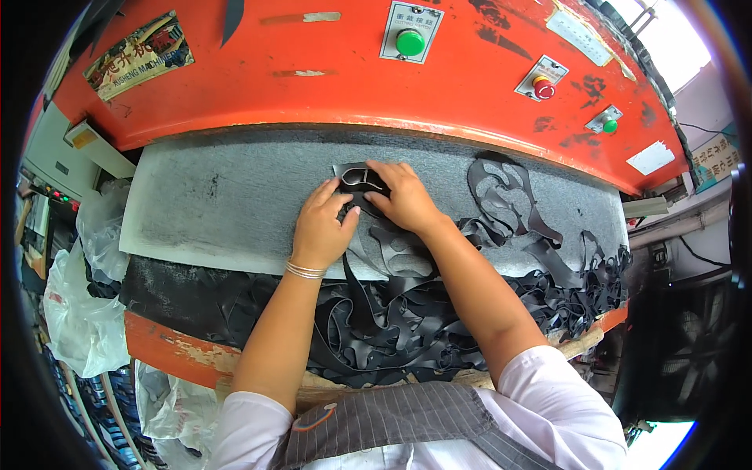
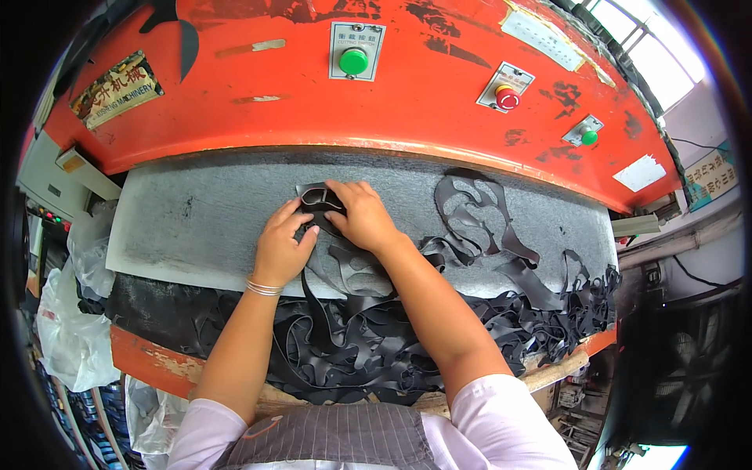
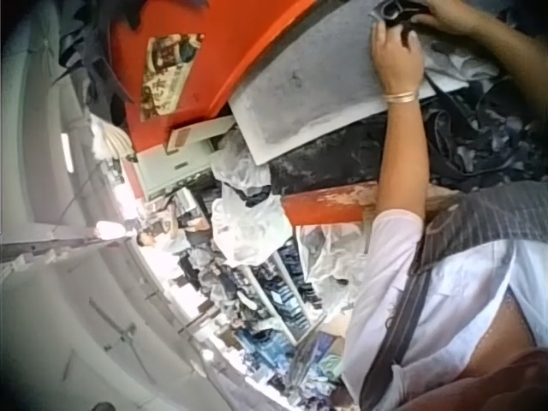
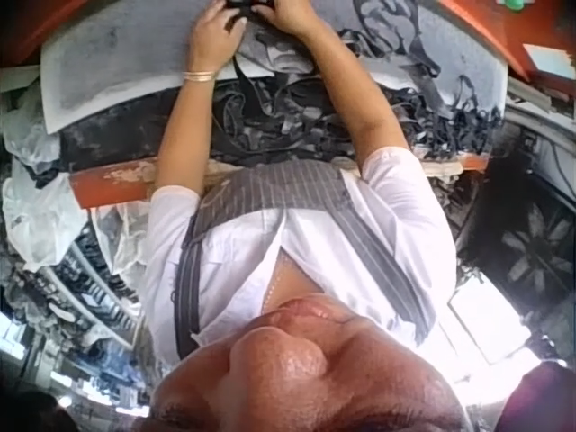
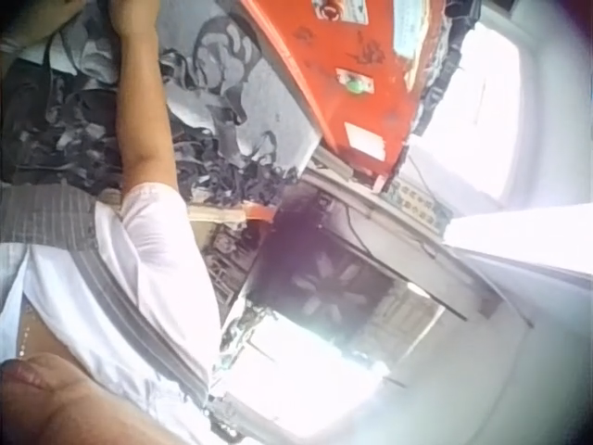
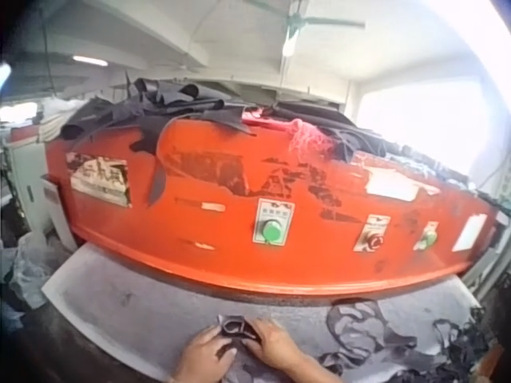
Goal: Cutting shoe components from leather material using a metal die and a hydraulic press machine.
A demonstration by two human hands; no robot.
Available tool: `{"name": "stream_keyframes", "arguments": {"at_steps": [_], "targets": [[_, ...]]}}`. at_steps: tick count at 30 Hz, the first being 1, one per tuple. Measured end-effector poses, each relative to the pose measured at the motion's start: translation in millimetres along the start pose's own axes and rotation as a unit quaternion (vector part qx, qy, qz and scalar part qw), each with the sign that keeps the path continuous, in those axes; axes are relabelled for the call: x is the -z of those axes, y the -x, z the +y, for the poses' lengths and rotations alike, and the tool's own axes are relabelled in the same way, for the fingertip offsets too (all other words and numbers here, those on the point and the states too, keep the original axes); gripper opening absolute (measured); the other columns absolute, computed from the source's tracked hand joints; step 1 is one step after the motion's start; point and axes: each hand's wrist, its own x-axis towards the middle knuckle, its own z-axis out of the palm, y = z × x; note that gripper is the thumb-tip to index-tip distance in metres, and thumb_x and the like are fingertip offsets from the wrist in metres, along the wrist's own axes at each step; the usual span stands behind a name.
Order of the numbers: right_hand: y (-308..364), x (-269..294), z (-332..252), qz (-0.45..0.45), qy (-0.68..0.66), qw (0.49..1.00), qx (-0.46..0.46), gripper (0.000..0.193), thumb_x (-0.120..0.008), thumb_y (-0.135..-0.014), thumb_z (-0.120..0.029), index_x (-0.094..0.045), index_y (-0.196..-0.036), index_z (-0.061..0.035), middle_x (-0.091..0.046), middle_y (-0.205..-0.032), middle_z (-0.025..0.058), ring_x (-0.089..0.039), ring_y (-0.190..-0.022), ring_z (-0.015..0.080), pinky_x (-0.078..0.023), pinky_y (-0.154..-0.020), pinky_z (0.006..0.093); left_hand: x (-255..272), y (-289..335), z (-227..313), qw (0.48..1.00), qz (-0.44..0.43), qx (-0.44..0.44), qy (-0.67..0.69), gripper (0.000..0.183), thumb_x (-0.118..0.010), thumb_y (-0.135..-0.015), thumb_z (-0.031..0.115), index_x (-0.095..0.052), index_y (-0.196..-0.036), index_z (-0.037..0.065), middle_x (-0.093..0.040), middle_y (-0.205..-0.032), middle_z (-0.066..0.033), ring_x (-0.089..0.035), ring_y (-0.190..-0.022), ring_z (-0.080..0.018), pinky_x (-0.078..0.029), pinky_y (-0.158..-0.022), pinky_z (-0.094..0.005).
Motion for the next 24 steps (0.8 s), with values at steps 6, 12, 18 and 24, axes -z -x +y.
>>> {"name": "stream_keyframes", "arguments": {"at_steps": [6,12,18,24], "targets": [[8,3,7,0.012,-0.031,0.999,0.006,0.059,-0.077,-0.073,-0.013,-0.057,-0.129,-0.0075,-0.066,-0.104,0.0139,-0.057,-0.1,0.0325,-0.044,-0.09,0.0416,5,-7,-7,0.999,-0.037,-0.011,-0.022,0.028,-0.069,-0.081,0.018,-0.067,-0.104,0.002,-0.061,-0.124,-0.0226,-0.052,-0.124,-0.0388,-0.041,-0.103,-0.0434],[14,29,5,0.035,-0.025,0.999,0.009,0.079,-0.083,-0.068,-0.022,-0.048,-0.138,-0.0076,-0.059,-0.124,0.017,-0.052,-0.117,0.0354,-0.04,-0.1,0.0435,-2,-6,2,0.999,-0.022,0.017,0.027,0.029,-0.071,-0.08,0.019,-0.066,-0.103,0.002,-0.062,-0.122,-0.0219,-0.053,-0.122,-0.0394,-0.041,-0.103,-0.0442],[27,194,13,0.513,-0.128,0.841,-0.121,0.063,-0.061,-0.095,-0.029,-0.036,-0.143,0.0038,-0.037,-0.149,0.0178,-0.034,-0.139,0.0267,-0.028,-0.114,0.0384,34,-47,61,0.995,0.095,-0.008,0.033,0.021,-0.069,-0.084,0.019,-0.067,-0.1,0.005,-0.067,-0.104,-0.0145,-0.059,-0.103,-0.0354,-0.045,-0.092,-0.0409],[68,341,126,0.631,0.03,0.743,-0.221,0.08,-0.036,-0.101,-0.05,-0.018,-0.146,0.014,-0.013,-0.155,0.0326,-0.013,-0.147,0.037,-0.011,-0.119,0.0397,40,-106,180,0.942,0.172,-0.287,-0.013,0.015,-0.063,-0.087,0.012,-0.061,-0.075,0.003,-0.057,-0.076,-0.0112,-0.052,-0.076,-0.033,-0.045,-0.073,-0.0422]]}}
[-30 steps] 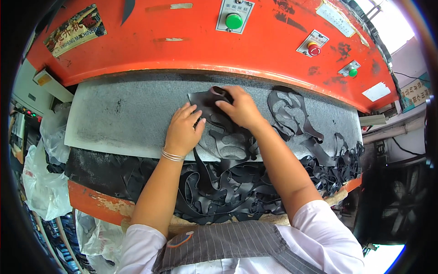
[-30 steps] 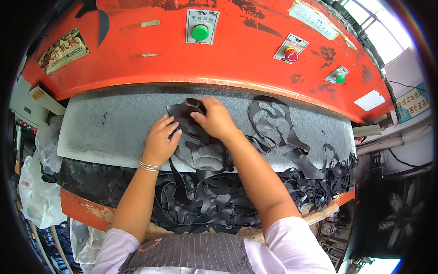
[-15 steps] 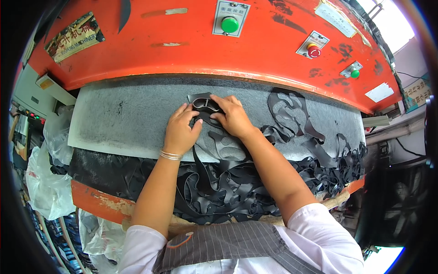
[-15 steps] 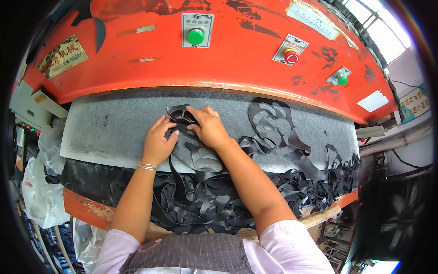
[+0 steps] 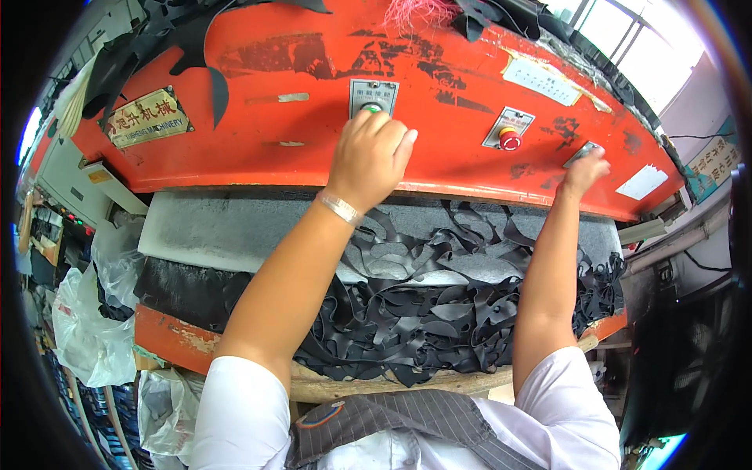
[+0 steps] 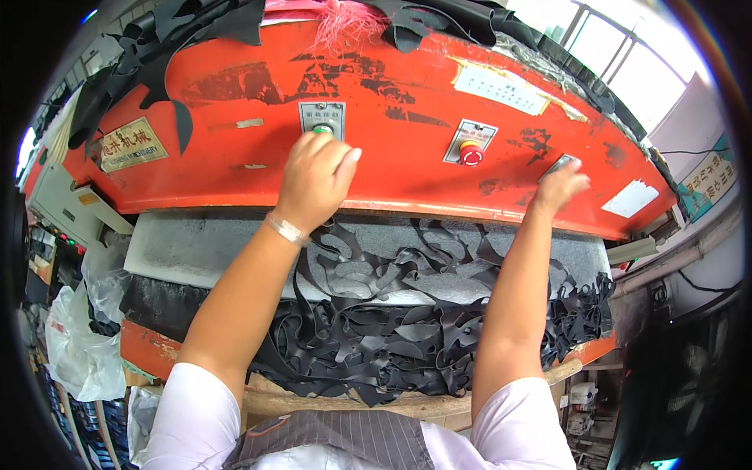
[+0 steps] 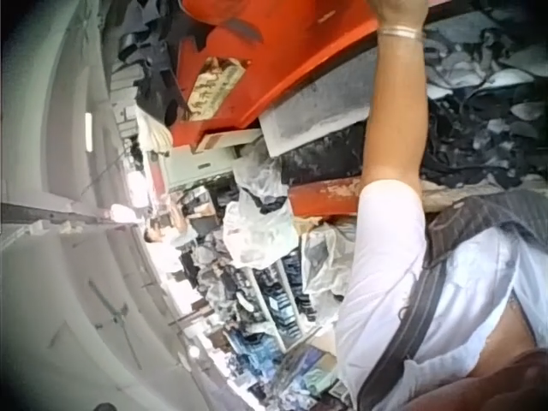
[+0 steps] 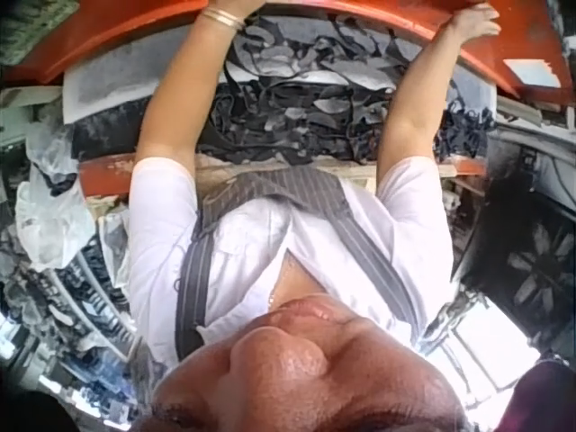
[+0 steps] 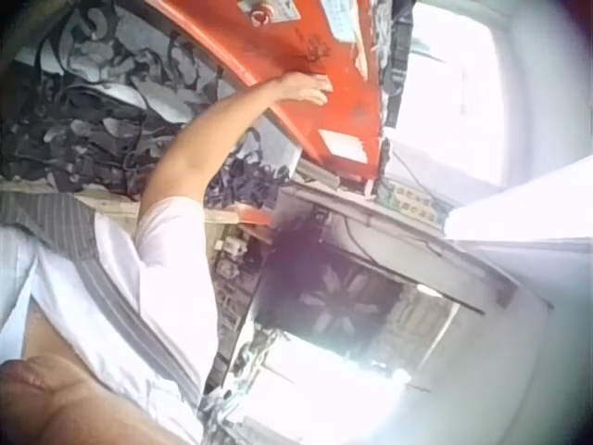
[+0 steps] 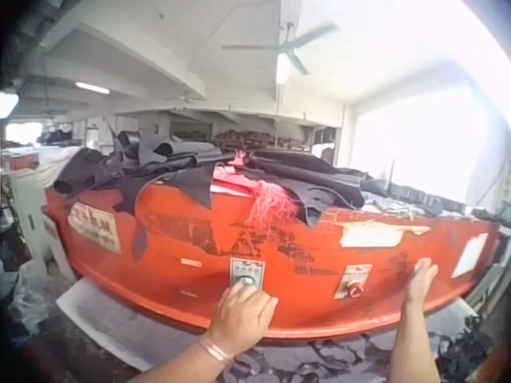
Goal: Cutting shoe components from leather material using a metal die and a hydraulic press machine.
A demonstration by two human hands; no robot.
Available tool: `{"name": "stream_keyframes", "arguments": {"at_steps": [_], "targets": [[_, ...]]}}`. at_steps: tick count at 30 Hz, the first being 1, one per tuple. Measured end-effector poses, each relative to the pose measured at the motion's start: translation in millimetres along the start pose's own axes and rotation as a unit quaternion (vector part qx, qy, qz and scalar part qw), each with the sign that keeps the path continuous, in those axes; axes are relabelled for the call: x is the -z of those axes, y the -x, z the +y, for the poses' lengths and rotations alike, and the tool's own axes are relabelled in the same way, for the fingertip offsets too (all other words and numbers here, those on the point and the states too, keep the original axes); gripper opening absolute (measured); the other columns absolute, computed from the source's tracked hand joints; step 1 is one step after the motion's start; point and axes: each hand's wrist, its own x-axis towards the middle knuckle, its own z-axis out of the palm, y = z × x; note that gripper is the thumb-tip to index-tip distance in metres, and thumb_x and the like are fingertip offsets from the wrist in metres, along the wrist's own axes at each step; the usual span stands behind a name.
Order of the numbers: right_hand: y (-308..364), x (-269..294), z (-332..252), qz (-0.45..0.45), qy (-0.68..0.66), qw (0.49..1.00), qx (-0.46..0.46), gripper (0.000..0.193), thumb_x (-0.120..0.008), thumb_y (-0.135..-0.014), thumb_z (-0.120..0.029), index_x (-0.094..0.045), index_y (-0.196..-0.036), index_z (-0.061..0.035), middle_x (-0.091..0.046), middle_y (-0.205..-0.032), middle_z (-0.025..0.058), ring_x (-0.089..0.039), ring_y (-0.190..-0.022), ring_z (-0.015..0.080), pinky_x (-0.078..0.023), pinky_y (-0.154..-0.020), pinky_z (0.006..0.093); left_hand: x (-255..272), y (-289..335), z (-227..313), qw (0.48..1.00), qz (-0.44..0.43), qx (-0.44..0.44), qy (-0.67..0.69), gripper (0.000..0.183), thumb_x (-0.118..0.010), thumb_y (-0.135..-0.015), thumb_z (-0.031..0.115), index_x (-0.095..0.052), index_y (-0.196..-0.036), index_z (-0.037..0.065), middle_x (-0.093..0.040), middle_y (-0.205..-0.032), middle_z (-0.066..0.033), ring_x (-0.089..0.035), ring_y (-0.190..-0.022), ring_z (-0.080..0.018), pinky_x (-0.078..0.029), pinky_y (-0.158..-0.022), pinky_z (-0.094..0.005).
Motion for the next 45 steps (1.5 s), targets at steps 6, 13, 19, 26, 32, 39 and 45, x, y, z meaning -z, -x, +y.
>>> {"name": "stream_keyframes", "arguments": {"at_steps": [6,13,19,26,32,39,45], "targets": [[49,60,-19,-0.115,-0.073,0.99,-0.044,0.082,-0.038,-0.1,-0.051,-0.012,-0.149,0.0099,-0.006,-0.158,0.0273,-0.005,-0.149,0.032,-0.009,-0.119,0.0385,59,49,29,0.969,-0.188,0.151,0.056,0.025,-0.06,-0.09,0.019,-0.056,-0.072,0.001,-0.051,-0.073,-0.0158,-0.053,-0.074,-0.0347,-0.042,-0.066,-0.0423],[90,120,-31,-0.19,-0.068,0.979,-0.018,0.046,-0.052,-0.1,-0.034,-0.055,-0.127,0.0036,-0.059,-0.125,0.0144,-0.054,-0.116,0.0236,-0.039,-0.102,0.0353,186,214,117,0.82,-0.471,0.321,0.063,0.031,-0.062,-0.089,0.033,-0.066,-0.071,0.008,-0.058,-0.074,-0.0115,-0.06,-0.074,-0.0307,-0.048,-0.066,-0.042],[268,63,-106,-0.479,-0.108,0.871,0.007,0.031,-0.066,-0.092,-0.025,-0.065,-0.112,-0.0014,-0.069,-0.105,0.0128,-0.066,-0.095,0.0204,-0.051,-0.085,0.0327,209,277,169,0.883,-0.341,0.323,-0.022,0.016,-0.068,-0.081,0.026,-0.073,-0.077,0.011,-0.062,-0.075,-0.0062,-0.061,-0.077,-0.0273,-0.049,-0.07,-0.0395],[308,31,-122,-0.604,-0.052,0.777,0.172,0.044,-0.069,-0.084,-0.027,-0.063,-0.117,0.0015,-0.064,-0.118,0.0197,-0.059,-0.111,0.0365,-0.046,-0.097,0.0426,184,266,155,0.871,-0.382,0.307,-0.028,0.014,-0.068,-0.077,0.022,-0.073,-0.073,0.01,-0.061,-0.073,-0.0069,-0.059,-0.077,-0.0279,-0.048,-0.072,-0.0403],[332,-82,-103,-0.627,0.026,0.757,0.184,0.039,-0.07,-0.077,-0.033,-0.067,-0.099,-0.001,-0.064,-0.112,0.0198,-0.058,-0.11,0.0367,-0.05,-0.091,0.0449,112,183,92,0.846,-0.447,0.279,0.076,0.009,-0.069,-0.077,0.016,-0.07,-0.076,0.006,-0.064,-0.077,-0.011,-0.061,-0.078,-0.031,-0.048,-0.073,-0.0407],[322,-115,-62,-0.557,-0.028,0.771,0.308,0.024,-0.066,-0.078,-0.019,-0.063,-0.097,-0.0054,-0.057,-0.105,0.0107,-0.053,-0.104,0.029,-0.053,-0.079,0.0407,-60,141,0,0.904,-0.426,-0.014,0.018,0.041,-0.062,-0.086,0.026,-0.059,-0.12,0.004,-0.059,-0.121,-0.0177,-0.05,-0.118,-0.0379,-0.033,-0.104,-0.05],[226,-52,-33,-0.44,-0.088,0.878,0.168,0.048,-0.077,-0.068,-0.012,-0.06,-0.112,-0.0016,-0.061,-0.11,0.0186,-0.053,-0.108,0.0396,-0.045,-0.093,0.0448,-62,108,-94,0.811,-0.508,0.205,-0.205,0.059,-0.052,-0.093,0.048,-0.047,-0.139,0.011,-0.032,-0.155,-0.0095,-0.026,-0.144,-0.032,-0.018,-0.112,-0.0629]]}}
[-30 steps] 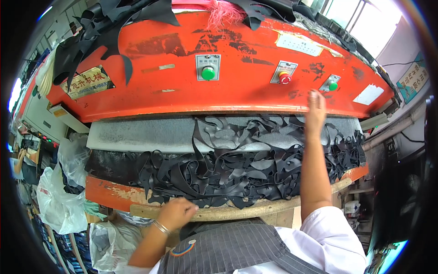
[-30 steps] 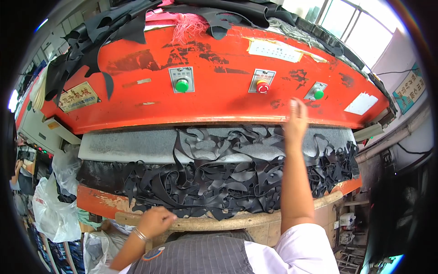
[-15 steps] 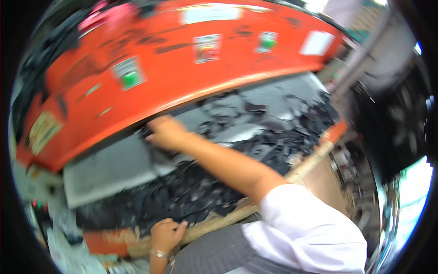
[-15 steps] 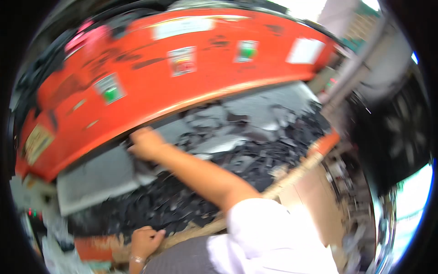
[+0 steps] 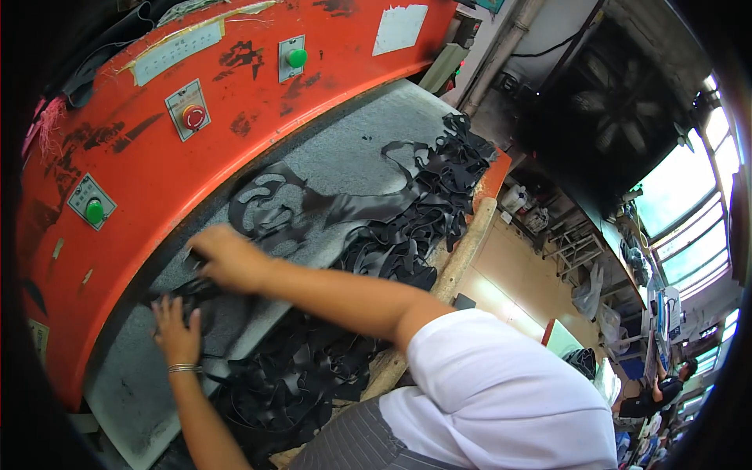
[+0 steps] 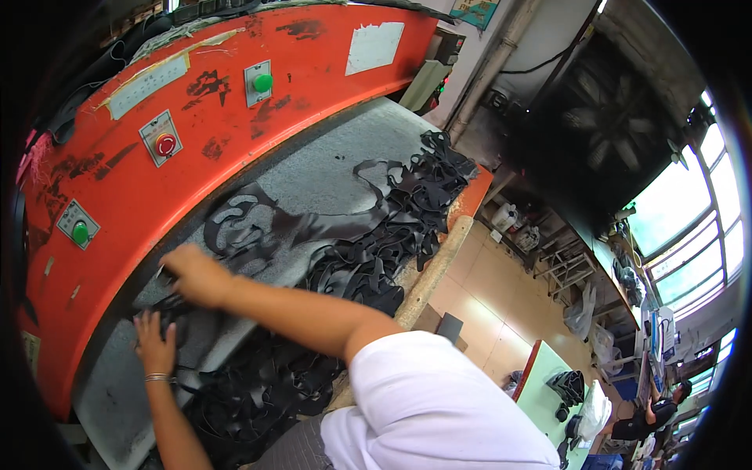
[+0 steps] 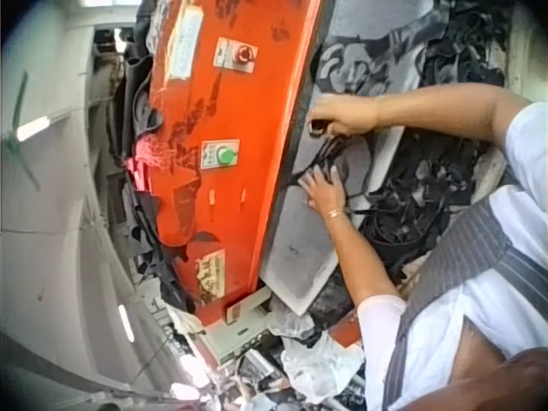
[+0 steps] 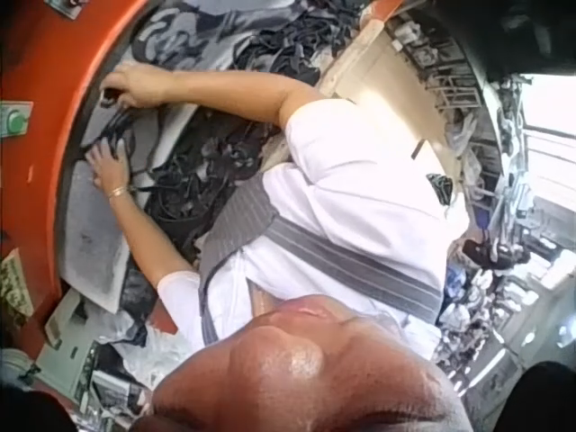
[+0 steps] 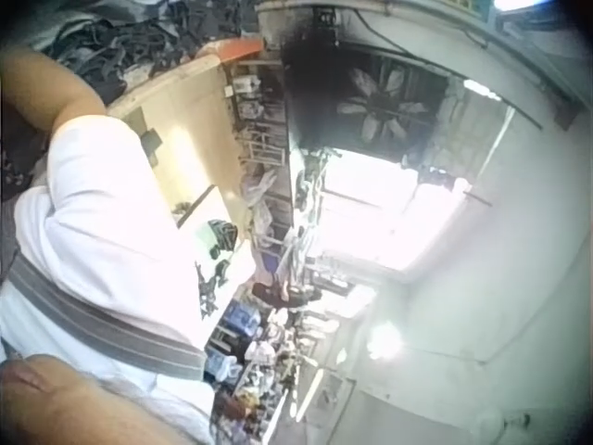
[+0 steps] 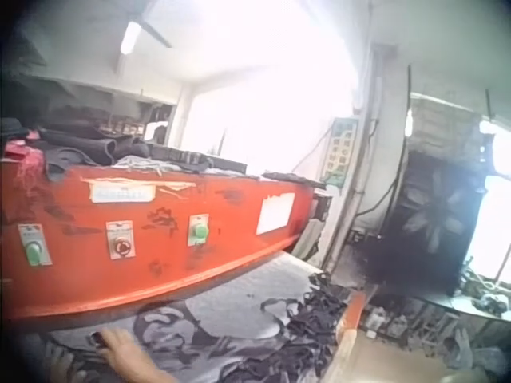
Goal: Cutting shoe components from leather material using a metal die and a hydraulic press machine.
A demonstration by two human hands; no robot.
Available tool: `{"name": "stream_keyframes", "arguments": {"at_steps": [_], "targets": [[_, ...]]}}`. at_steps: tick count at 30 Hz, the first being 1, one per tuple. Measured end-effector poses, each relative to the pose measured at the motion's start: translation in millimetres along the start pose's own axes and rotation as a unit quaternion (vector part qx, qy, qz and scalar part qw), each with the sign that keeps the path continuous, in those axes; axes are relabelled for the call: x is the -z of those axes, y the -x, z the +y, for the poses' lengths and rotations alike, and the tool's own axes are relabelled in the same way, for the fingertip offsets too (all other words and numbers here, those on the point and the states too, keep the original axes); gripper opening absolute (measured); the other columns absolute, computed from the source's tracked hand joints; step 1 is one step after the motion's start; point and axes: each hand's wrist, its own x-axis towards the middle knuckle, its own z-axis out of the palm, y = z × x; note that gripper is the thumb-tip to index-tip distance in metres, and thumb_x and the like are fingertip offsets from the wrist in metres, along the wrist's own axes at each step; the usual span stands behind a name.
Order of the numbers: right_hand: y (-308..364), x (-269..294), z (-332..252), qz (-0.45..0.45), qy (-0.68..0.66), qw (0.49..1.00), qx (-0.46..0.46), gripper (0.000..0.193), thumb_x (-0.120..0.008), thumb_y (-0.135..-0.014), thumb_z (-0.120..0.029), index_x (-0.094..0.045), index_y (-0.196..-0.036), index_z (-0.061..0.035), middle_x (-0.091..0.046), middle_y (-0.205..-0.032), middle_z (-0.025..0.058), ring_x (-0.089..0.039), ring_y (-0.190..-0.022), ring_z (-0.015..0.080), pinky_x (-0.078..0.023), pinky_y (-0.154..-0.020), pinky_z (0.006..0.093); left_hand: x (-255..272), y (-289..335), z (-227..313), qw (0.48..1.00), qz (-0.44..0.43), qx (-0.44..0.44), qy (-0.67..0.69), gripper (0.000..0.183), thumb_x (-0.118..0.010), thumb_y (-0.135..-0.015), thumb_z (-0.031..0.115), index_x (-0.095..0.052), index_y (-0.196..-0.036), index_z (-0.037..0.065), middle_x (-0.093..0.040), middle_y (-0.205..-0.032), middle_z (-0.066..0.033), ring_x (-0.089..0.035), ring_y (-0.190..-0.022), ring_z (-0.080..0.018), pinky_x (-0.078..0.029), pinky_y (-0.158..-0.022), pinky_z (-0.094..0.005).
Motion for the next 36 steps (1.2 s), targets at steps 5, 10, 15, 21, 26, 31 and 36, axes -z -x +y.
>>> {"name": "stream_keyframes", "arguments": {"at_steps": [5,10,15,21,26,31,36], "targets": [[44,154,54,0.014,0.077,0.984,-0.162,0.05,-0.076,-0.075,-0.016,-0.06,-0.121,-0.0041,-0.064,-0.116,0.0189,-0.06,-0.111,0.0364,-0.047,-0.096,0.0411,-14,26,-111,0.99,0.01,0.141,-0.031,0.066,-0.047,-0.095,0.055,-0.043,-0.144,0.011,-0.027,-0.157,-0.0139,-0.02,-0.145,-0.038,-0.024,-0.114,-0.0525],[96,248,80,-0.021,0.139,0.963,-0.23,0.045,-0.074,-0.08,-0.019,-0.06,-0.118,-0.0006,-0.063,-0.116,0.019,-0.058,-0.11,0.0384,-0.045,-0.095,0.042,13,116,-175,0.961,-0.026,0.274,-0.034,0.07,-0.056,-0.092,0.049,-0.042,-0.144,0.006,-0.029,-0.154,-0.022,-0.027,-0.142,-0.04,-0.026,-0.115,-0.0454],[125,265,91,-0.172,0.164,0.949,-0.207,0.041,-0.07,-0.085,-0.026,-0.061,-0.118,-0.0031,-0.063,-0.111,0.0166,-0.054,-0.109,0.0342,-0.04,-0.094,0.0438,98,172,-99,0.963,-0.095,0.24,0.079,0.05,-0.071,-0.083,0.031,-0.063,-0.12,-0.002,-0.062,-0.12,-0.0242,-0.058,-0.114,-0.0382,-0.043,-0.099,-0.0421],[150,269,85,-0.27,0.175,0.943,-0.081,0.041,-0.072,-0.081,-0.028,-0.06,-0.112,-0.004,-0.06,-0.106,0.0136,-0.052,-0.107,0.0326,-0.039,-0.093,0.0434,92,58,136,0.96,0.087,-0.054,0.26,0.027,-0.068,-0.085,0.018,-0.07,-0.106,0.001,-0.069,-0.102,-0.0159,-0.065,-0.096,-0.0307,-0.049,-0.086,-0.0357],[158,286,76,-0.295,0.13,0.944,-0.068,0.037,-0.069,-0.085,-0.026,-0.06,-0.115,-0.0065,-0.06,-0.104,0.0141,-0.058,-0.097,0.0336,-0.047,-0.084,0.0415,22,-3,204,0.989,-0.05,-0.022,0.135,0.024,-0.073,-0.08,0.021,-0.063,-0.09,0.002,-0.063,-0.104,-0.0171,-0.061,-0.096,-0.0345,-0.048,-0.082,-0.0412],[172,326,83,-0.267,0.077,0.94,-0.199,0.042,-0.066,-0.087,-0.018,-0.052,-0.125,-0.0055,-0.055,-0.112,0.0189,-0.058,-0.1,0.0396,-0.048,-0.088,0.0433,13,-20,217,0.986,-0.115,-0.048,0.114,0.019,-0.072,-0.08,0.018,-0.061,-0.089,0.004,-0.062,-0.093,-0.0159,-0.061,-0.087,-0.0357,-0.048,-0.077,-0.0426],[152,344,106,-0.135,0.081,0.963,-0.22,0.042,-0.062,-0.087,-0.011,-0.051,-0.126,-0.0022,-0.053,-0.112,0.0221,-0.053,-0.107,0.0404,-0.044,-0.094,0.0409,5,-66,240,0.988,0.085,-0.025,0.127,0.017,-0.071,-0.08,0.015,-0.061,-0.09,0.005,-0.061,-0.092,-0.0143,-0.061,-0.086,-0.0355,-0.047,-0.075,-0.0452]]}}
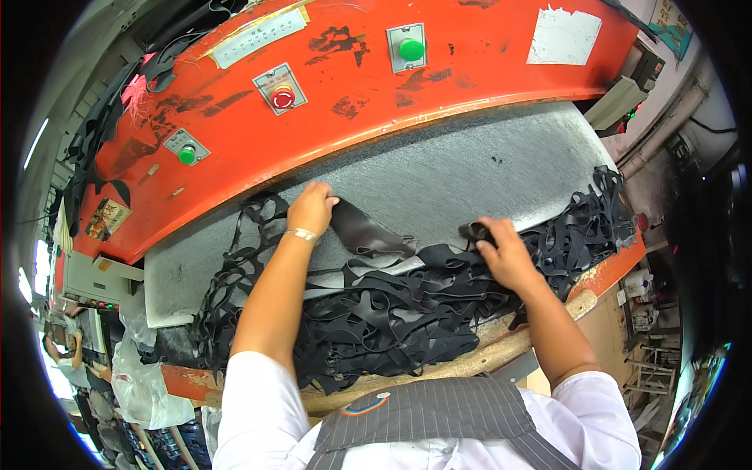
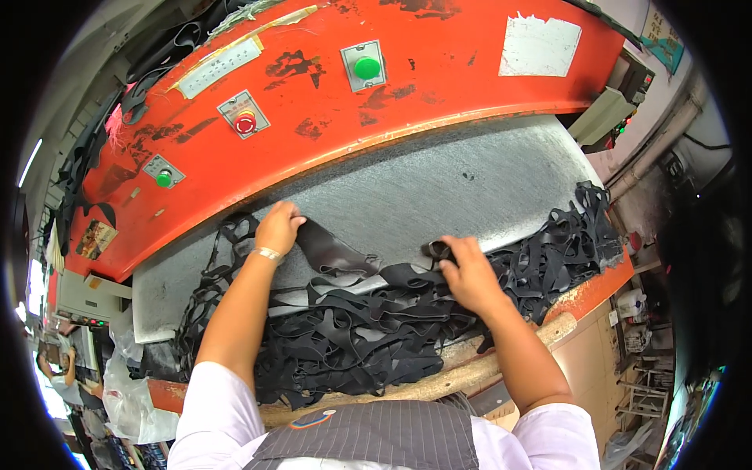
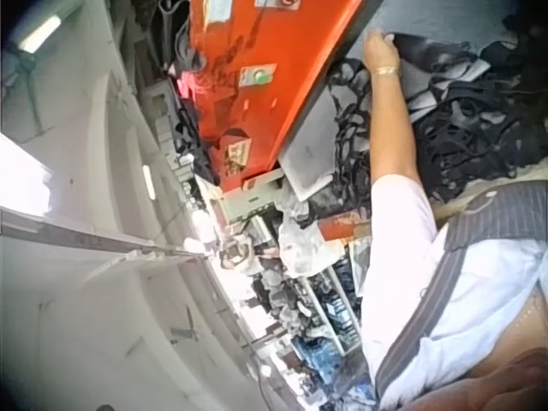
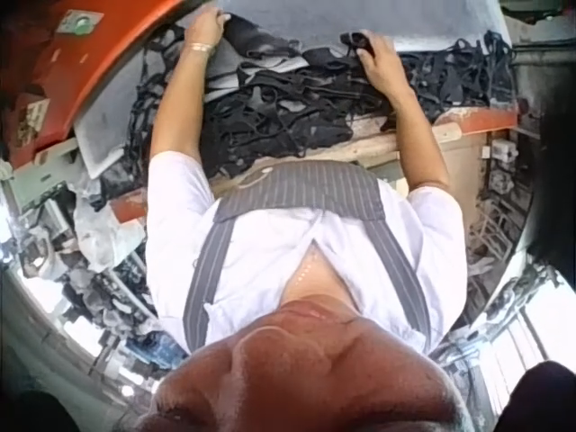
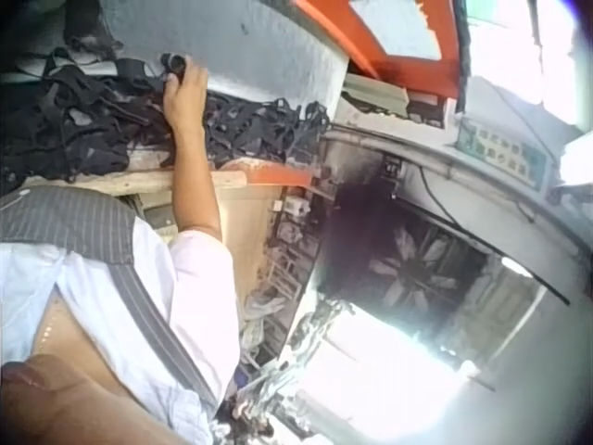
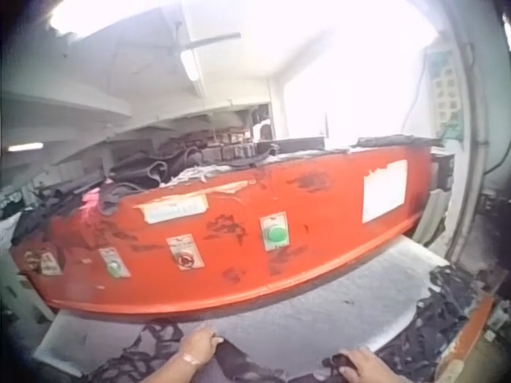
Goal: Cutting shoe components from leather material using a metal die and a hydraulic press machine.
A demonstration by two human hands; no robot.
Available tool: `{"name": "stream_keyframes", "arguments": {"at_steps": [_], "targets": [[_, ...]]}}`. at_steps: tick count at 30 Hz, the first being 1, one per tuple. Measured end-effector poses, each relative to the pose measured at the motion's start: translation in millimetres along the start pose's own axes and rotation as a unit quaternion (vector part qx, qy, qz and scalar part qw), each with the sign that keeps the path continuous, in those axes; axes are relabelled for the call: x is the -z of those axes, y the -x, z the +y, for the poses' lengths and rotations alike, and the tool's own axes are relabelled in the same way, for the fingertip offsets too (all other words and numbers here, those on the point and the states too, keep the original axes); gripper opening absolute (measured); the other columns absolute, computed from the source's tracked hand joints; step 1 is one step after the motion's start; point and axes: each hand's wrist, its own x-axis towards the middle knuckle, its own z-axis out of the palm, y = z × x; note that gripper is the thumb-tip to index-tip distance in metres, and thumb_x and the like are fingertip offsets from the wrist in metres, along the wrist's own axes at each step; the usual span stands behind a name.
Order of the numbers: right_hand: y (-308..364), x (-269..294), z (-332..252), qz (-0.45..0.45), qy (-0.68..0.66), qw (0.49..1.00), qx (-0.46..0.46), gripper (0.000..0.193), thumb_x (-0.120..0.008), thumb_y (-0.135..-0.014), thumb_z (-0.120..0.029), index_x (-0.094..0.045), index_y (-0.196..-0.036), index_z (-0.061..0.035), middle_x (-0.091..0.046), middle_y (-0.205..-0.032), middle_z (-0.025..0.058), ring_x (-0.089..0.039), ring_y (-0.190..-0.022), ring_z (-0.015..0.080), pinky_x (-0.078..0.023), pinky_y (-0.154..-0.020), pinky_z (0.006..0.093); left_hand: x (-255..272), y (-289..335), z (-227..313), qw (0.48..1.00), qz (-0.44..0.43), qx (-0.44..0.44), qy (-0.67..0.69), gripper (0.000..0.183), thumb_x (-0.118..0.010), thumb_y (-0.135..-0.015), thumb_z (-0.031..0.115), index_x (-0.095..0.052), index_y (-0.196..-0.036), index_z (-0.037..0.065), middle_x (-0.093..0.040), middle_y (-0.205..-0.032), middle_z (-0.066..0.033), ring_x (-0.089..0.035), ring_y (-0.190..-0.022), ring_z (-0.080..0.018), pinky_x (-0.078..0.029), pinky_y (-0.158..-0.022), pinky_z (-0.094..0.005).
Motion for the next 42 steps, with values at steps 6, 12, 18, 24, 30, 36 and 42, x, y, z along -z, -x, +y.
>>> {"name": "stream_keyframes", "arguments": {"at_steps": [6,12,18,24,30,36,42], "targets": [[-16,22,6,0.06,0.062,0.994,-0.061,0.044,-0.062,-0.087,-0.013,-0.053,-0.129,-0.0016,-0.054,-0.107,0.0198,-0.055,-0.103,0.0375,-0.045,-0.091,0.0404,2,0,17,0.98,0.133,-0.147,-0.03,0.018,-0.072,-0.078,0.016,-0.067,-0.094,0.01,-0.062,-0.094,-0.0066,-0.058,-0.093,-0.0296,-0.044,-0.082,-0.0427],[-65,-40,-78,0.002,0.02,0.991,0.136,0.045,-0.066,-0.084,-0.014,-0.055,-0.126,-0.0018,-0.056,-0.108,0.0192,-0.058,-0.102,0.0381,-0.048,-0.088,0.0423,-17,64,-11,0.964,-0.041,-0.254,0.068,0.042,-0.069,-0.084,0.033,-0.066,-0.118,0.008,-0.059,-0.127,-0.0113,-0.052,-0.121,-0.0299,-0.039,-0.103,-0.0433],[-90,-144,-76,-0.082,0.074,0.974,0.199,0.051,-0.072,-0.079,-0.015,-0.058,-0.127,-0.0059,-0.062,-0.113,0.0145,-0.057,-0.105,0.0337,-0.047,-0.091,0.0401,-21,73,-42,0.982,0.037,-0.184,0.028,0.047,-0.069,-0.084,0.032,-0.063,-0.121,0.005,-0.055,-0.137,-0.0096,-0.046,-0.131,-0.0298,-0.035,-0.107,-0.0443],[-69,-145,-62,-0.078,0.057,0.982,0.164,0.059,-0.076,-0.078,-0.025,-0.058,-0.133,-0.0152,-0.062,-0.121,0.0134,-0.054,-0.115,0.0301,-0.04,-0.099,0.04,-9,76,-76,0.977,0.121,-0.173,-0.041,0.043,-0.063,-0.087,0.031,-0.061,-0.127,0.016,-0.054,-0.137,-0.0054,-0.044,-0.131,-0.0294,-0.029,-0.107,-0.0533],[-64,-147,-59,-0.075,0.074,0.982,0.158,0.056,-0.079,-0.075,-0.031,-0.063,-0.128,-0.0187,-0.061,-0.124,0.0139,-0.054,-0.115,0.0334,-0.041,-0.1,0.0404,-8,54,-81,0.99,-0.078,-0.021,-0.115,0.05,-0.039,-0.1,0.043,-0.036,-0.148,0.028,-0.03,-0.157,-0.0007,-0.019,-0.147,-0.0298,-0.014,-0.112,-0.066],[-71,-146,-58,-0.054,0.067,0.975,0.204,0.057,-0.078,-0.076,-0.032,-0.062,-0.129,-0.0185,-0.061,-0.124,0.0145,-0.054,-0.116,0.033,-0.041,-0.1,0.0405,4,34,-65,0.987,-0.085,0.027,-0.131,0.059,-0.034,-0.1,0.048,-0.026,-0.153,0.024,-0.028,-0.158,-0.0012,-0.02,-0.146,-0.0301,-0.013,-0.114,-0.0636],[-54,-141,-55,-0.056,0.078,0.975,0.198,0.056,-0.077,-0.077,-0.03,-0.061,-0.129,-0.0173,-0.062,-0.122,0.0157,-0.054,-0.116,0.0326,-0.04,-0.101,0.0411,26,68,-35,0.986,-0.138,0.02,-0.087,0.078,-0.058,-0.087,0.051,-0.039,-0.145,0.003,-0.041,-0.149,-0.0154,-0.032,-0.141,-0.0315,-0.02,-0.117,-0.0465]]}}
